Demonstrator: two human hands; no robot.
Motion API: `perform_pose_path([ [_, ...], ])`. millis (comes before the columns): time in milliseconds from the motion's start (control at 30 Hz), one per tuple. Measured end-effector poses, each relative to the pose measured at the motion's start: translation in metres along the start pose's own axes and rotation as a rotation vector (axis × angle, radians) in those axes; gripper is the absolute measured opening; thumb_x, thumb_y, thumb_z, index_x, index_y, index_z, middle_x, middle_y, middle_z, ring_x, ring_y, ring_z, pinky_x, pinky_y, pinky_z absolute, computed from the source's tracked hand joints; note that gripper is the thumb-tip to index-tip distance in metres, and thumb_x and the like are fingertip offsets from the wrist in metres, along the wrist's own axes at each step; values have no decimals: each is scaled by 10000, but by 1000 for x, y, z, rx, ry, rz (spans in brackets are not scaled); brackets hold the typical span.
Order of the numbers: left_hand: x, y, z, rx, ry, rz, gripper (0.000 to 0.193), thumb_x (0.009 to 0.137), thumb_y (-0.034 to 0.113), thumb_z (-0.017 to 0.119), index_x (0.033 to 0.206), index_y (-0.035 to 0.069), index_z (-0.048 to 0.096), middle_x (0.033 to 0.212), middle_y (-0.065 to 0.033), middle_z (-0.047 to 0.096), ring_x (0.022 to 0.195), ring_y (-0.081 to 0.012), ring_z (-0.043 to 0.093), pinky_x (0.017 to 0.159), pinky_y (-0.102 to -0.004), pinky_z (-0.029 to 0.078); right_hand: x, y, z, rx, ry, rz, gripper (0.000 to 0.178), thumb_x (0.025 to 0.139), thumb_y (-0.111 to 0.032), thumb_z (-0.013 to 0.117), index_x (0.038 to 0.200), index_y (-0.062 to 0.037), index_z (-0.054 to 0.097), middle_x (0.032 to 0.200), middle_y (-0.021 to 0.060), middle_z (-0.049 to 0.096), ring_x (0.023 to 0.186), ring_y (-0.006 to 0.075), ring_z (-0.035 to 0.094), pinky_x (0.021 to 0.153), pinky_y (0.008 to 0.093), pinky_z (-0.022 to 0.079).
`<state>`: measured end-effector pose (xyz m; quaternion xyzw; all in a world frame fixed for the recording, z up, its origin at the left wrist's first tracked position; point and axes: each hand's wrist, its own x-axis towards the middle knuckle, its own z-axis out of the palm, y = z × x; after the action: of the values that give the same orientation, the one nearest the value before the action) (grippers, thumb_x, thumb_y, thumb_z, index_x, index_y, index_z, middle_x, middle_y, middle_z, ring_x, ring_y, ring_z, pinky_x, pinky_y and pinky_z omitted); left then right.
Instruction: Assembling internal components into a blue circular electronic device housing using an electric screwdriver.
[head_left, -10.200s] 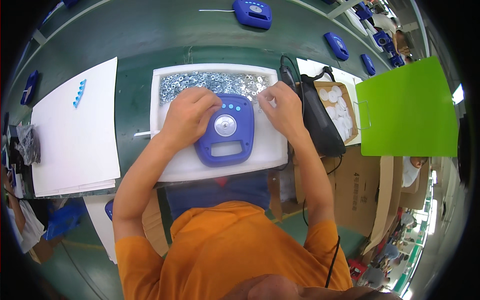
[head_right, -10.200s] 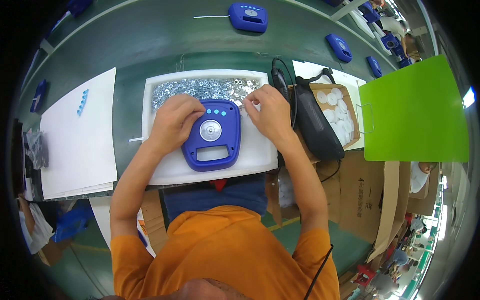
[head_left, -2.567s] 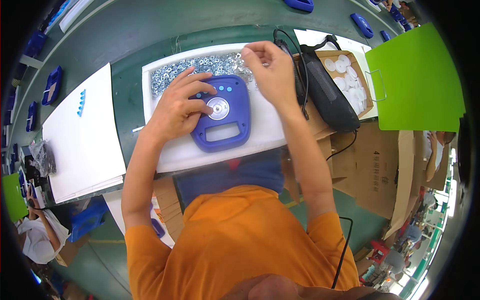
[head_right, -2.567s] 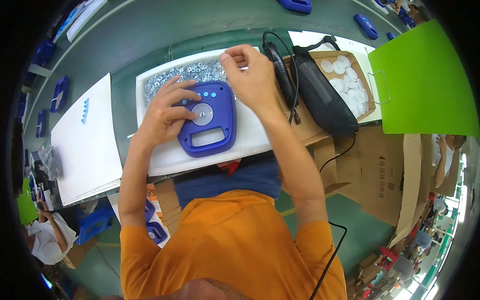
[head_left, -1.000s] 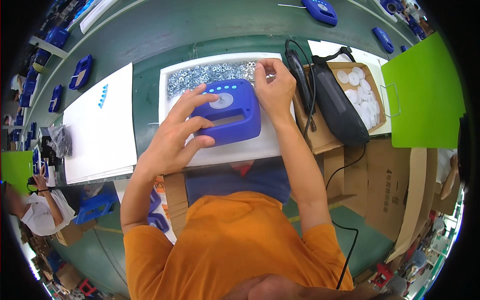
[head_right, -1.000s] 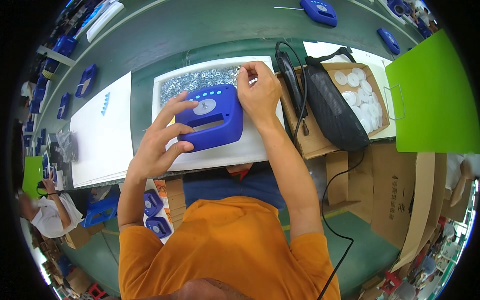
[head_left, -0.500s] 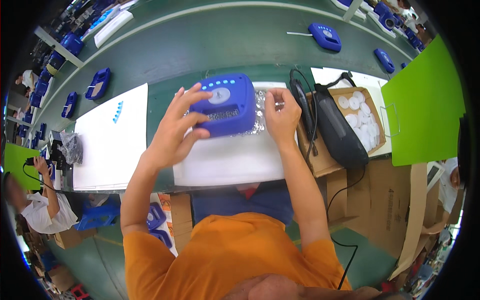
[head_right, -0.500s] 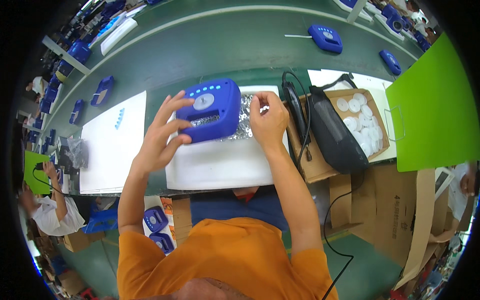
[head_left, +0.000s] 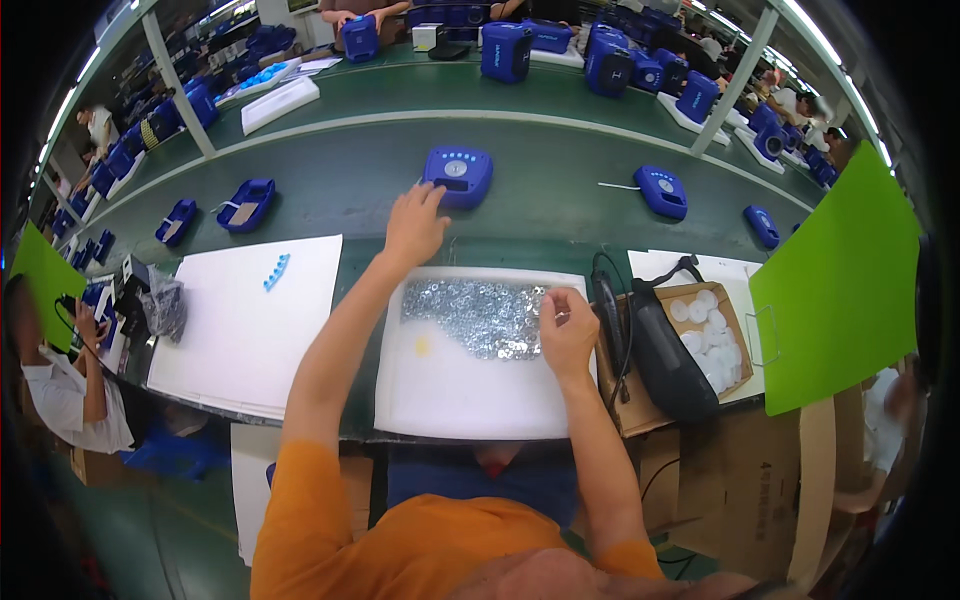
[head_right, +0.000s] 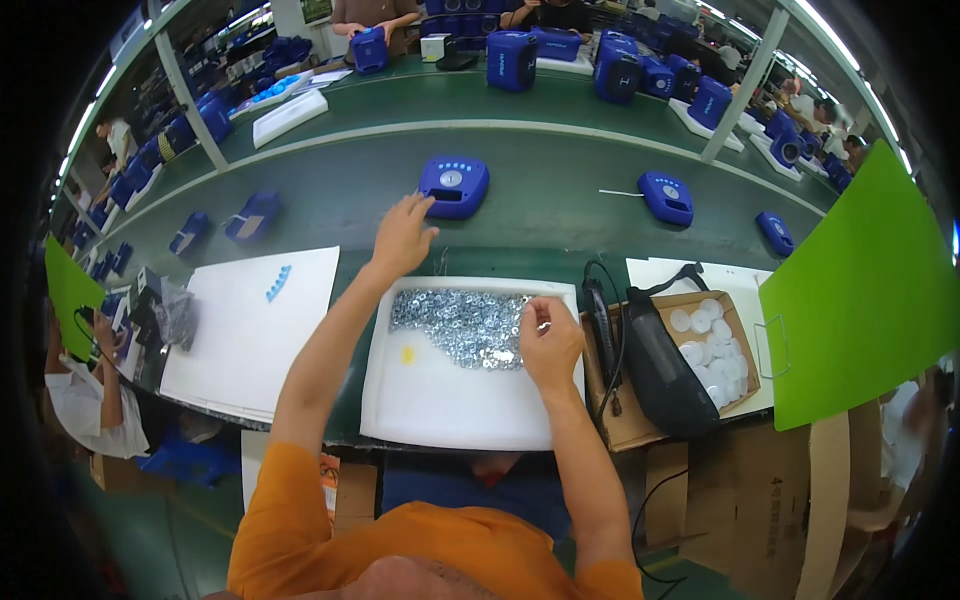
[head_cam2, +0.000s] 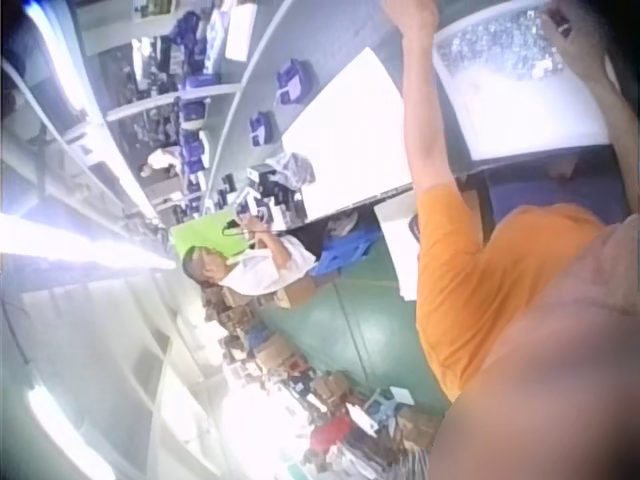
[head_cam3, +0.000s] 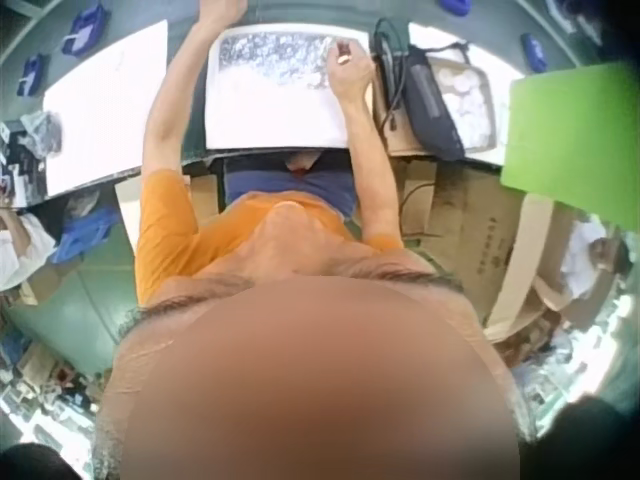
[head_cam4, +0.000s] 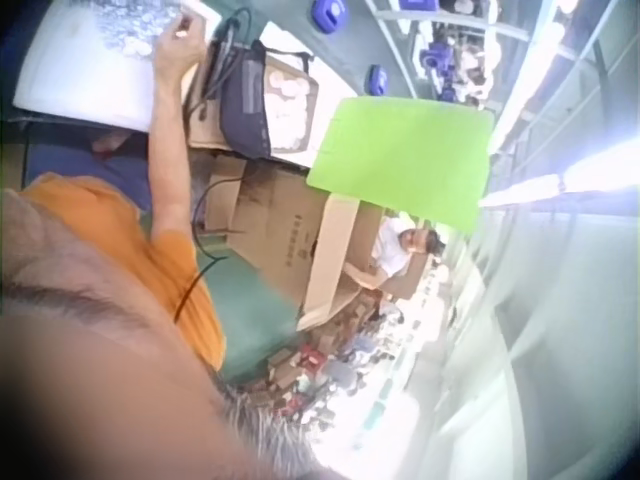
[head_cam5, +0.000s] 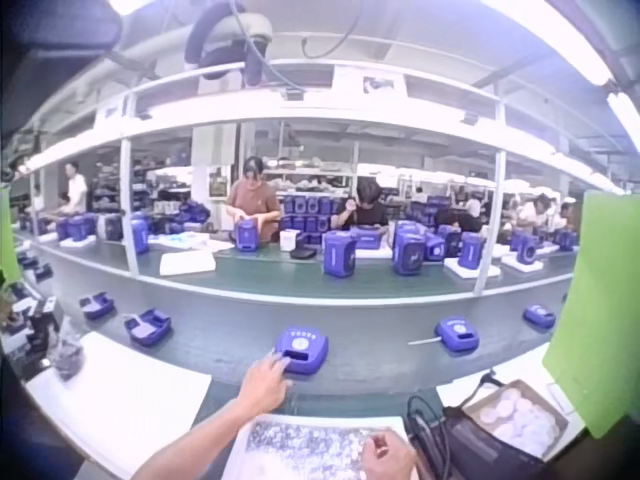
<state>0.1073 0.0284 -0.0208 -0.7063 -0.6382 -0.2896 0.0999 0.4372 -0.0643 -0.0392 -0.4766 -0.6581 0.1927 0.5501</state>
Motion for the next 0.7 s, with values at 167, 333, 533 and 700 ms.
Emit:
perform_pose_path([
  [167,-15,58,-46,-739,161,-186,329,1081,153,796,1366,18,704,1308,-177,825,1255,-322,783,1123,-415,588,1,-4,0,-5,-44,-14,67,1001,-72,789,1044,-22,799,905,107,816,769,216,803,670,333,627],
  [333,-30,109,-153,-1336,423,-83,82,1127,55,736,1183,18,688,1148,-136,838,1094,-177,796,1028,-298,593,1,-6,1,-4,-64,-32,64,1008,-65,790,1047,-14,794,897,113,812,765,210,799,666,326,623],
  [533,-80,149,-239,-1425,537,388,159,1081,99,786,1040,52,640,870,-167,814,771,-304,775,802,-439,652,2,-5,-5,-44,-93,-17,71,1016,-74,799,1042,-9,791,897,111,813,762,201,796,656,322,617],
  [700,-85,113,-281,-1237,79,948,194,1086,241,844,1125,78,747,1015,-102,877,957,-254,858,921,-398,651,2,-2,-4,-23,-99,0,65,1015,-79,801,1031,-17,793,852,98,806,733,198,789,652,324,615],
])
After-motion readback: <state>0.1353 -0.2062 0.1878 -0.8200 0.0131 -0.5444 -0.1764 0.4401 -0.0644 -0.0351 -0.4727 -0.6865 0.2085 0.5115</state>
